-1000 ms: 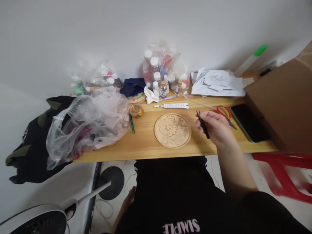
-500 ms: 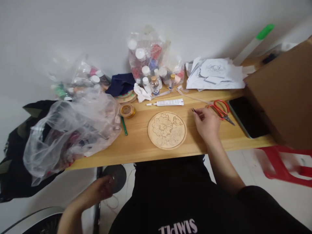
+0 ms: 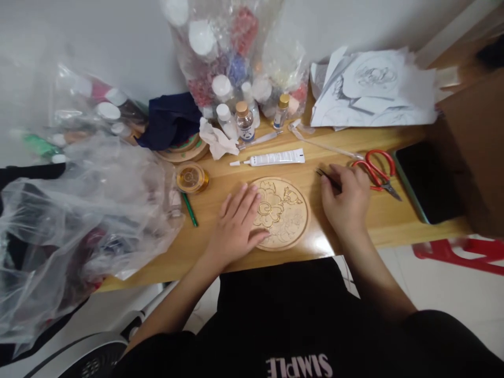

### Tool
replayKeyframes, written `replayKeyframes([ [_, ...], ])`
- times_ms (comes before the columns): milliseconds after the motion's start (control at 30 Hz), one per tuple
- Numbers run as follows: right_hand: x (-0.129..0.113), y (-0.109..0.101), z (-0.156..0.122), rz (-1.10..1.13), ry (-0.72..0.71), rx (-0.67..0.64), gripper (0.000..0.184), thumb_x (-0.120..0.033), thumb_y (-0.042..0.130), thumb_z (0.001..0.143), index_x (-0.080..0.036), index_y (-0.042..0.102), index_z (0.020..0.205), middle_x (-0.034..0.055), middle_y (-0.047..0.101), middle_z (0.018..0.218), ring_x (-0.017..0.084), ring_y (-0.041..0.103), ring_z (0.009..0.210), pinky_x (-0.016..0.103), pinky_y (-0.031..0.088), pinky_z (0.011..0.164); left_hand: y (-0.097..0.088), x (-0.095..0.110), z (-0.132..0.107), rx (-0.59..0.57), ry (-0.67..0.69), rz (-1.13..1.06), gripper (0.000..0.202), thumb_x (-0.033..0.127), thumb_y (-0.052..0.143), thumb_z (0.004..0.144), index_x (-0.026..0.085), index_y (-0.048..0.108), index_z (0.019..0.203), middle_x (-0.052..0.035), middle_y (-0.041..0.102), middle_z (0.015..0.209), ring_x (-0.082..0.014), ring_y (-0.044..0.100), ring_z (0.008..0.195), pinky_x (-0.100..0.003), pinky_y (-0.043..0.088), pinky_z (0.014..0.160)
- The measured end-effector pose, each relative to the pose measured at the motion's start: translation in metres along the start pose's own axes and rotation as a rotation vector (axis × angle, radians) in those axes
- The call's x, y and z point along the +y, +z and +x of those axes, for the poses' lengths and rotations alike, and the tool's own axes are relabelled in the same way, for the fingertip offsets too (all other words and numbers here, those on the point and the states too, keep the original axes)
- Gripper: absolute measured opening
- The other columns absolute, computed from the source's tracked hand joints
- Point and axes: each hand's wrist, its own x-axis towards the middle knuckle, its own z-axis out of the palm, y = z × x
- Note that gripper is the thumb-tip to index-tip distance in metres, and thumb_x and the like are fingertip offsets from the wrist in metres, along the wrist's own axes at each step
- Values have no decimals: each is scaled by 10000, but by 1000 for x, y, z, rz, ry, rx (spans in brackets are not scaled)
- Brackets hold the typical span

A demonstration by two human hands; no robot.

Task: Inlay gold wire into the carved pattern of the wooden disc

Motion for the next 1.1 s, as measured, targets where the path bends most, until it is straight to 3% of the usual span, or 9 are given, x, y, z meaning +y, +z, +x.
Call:
replayKeyframes([
  [100,-7,-2,-3,-40,-60,40,316,-350,542,892,-177,629,1141,142,632,1063,289,598,993,495,491,890,2,4,2,-9,48,22,739,599,394,982,64,352,1490,-202,412,1554,-292,290,1500,-447,170,1222],
  [400,-13,0,0,-10,-59,-47,309,-353,494,922,-181,618,1147,148,645,1119,301,599,1055,520,480,946,5,22,26,-1,77,15,791,646,338,975,33,392,1474,-199,429,1545,-303,353,1466,-438,160,1209],
  [800,-13,1,-1,-20,-54,-56,287,-333,510,914,-196,628,1137,143,657,1133,308,601,1056,530,473,944,9,23,26,-35,48,4,793,649,323,974,51,378,1491,-198,442,1536,-305,345,1466,-453,168,1208],
  [1100,-13,1,-1,-40,-35,-81,278,-331,513,907,-216,627,1133,138,651,1153,316,607,1054,541,473,942,11,26,25,4,-42,-69,796,631,437,938,57,367,1486,-246,410,1534,-376,348,1448,-529,198,1200],
])
